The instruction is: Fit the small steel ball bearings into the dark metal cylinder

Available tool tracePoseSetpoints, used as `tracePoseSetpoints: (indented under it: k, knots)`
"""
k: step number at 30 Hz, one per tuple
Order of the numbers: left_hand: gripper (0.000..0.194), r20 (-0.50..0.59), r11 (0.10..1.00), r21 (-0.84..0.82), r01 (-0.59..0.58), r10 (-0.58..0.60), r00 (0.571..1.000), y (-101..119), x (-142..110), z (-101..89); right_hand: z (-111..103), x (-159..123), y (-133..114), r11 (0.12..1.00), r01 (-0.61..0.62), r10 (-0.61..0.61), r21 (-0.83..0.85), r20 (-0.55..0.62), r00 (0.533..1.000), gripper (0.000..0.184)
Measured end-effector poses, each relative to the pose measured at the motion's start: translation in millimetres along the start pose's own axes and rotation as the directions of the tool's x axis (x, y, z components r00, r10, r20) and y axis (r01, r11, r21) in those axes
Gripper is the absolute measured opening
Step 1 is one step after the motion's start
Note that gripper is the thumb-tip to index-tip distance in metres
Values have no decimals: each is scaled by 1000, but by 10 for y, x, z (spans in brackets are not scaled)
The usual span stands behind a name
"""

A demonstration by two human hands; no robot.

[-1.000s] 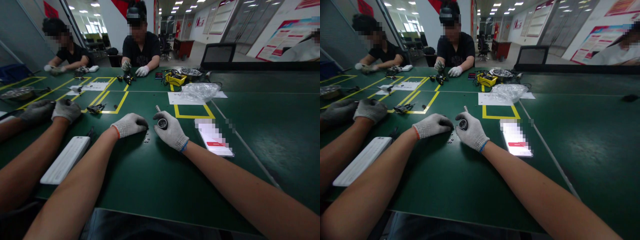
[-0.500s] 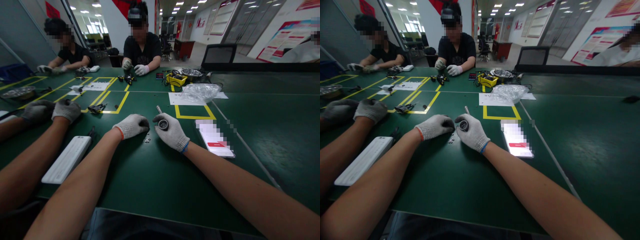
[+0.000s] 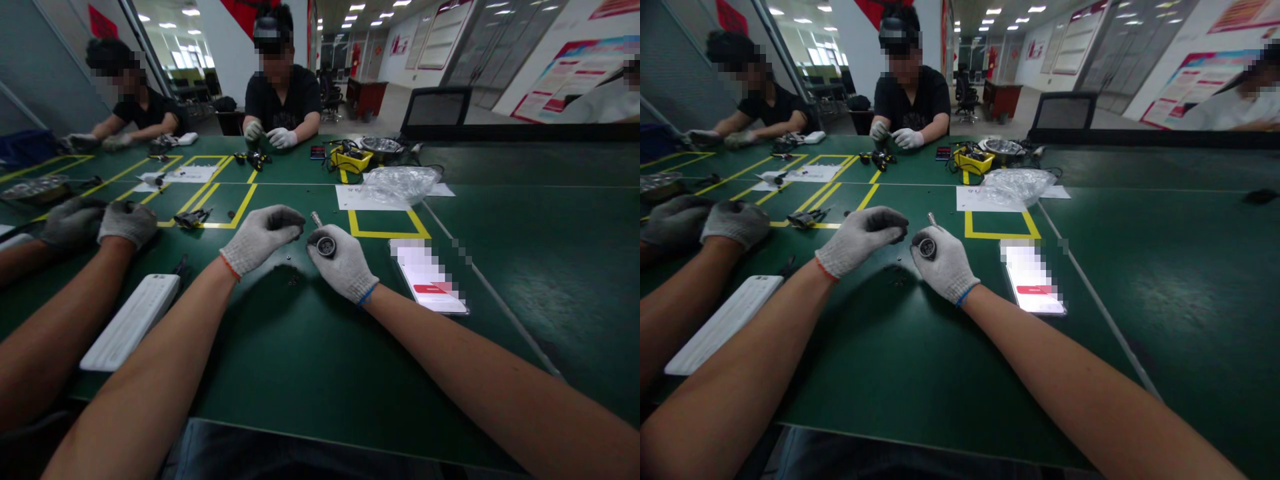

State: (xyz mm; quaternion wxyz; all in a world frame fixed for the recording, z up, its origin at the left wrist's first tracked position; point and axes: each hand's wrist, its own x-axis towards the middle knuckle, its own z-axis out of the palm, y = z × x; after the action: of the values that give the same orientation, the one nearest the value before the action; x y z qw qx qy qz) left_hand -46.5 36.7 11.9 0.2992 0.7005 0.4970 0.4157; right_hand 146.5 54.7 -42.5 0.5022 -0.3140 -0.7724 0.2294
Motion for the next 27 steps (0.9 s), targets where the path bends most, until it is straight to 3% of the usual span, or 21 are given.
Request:
tracePoseSetpoints:
  k: [5, 18, 27]
  knots:
    - [27, 23, 996, -87, -30, 32, 999, 131, -40, 42, 8, 4, 10, 1000, -16, 16, 0, -27, 1000, 6]
    - [8, 44, 973, 177, -148, 143, 989, 279, -122, 298, -4, 4, 15, 999, -1, -1, 51, 44, 999, 9]
    - [6, 34, 970, 201, -137, 133, 991, 268, -102, 353, 5, 0, 26, 998, 24, -27, 63, 54, 998, 6]
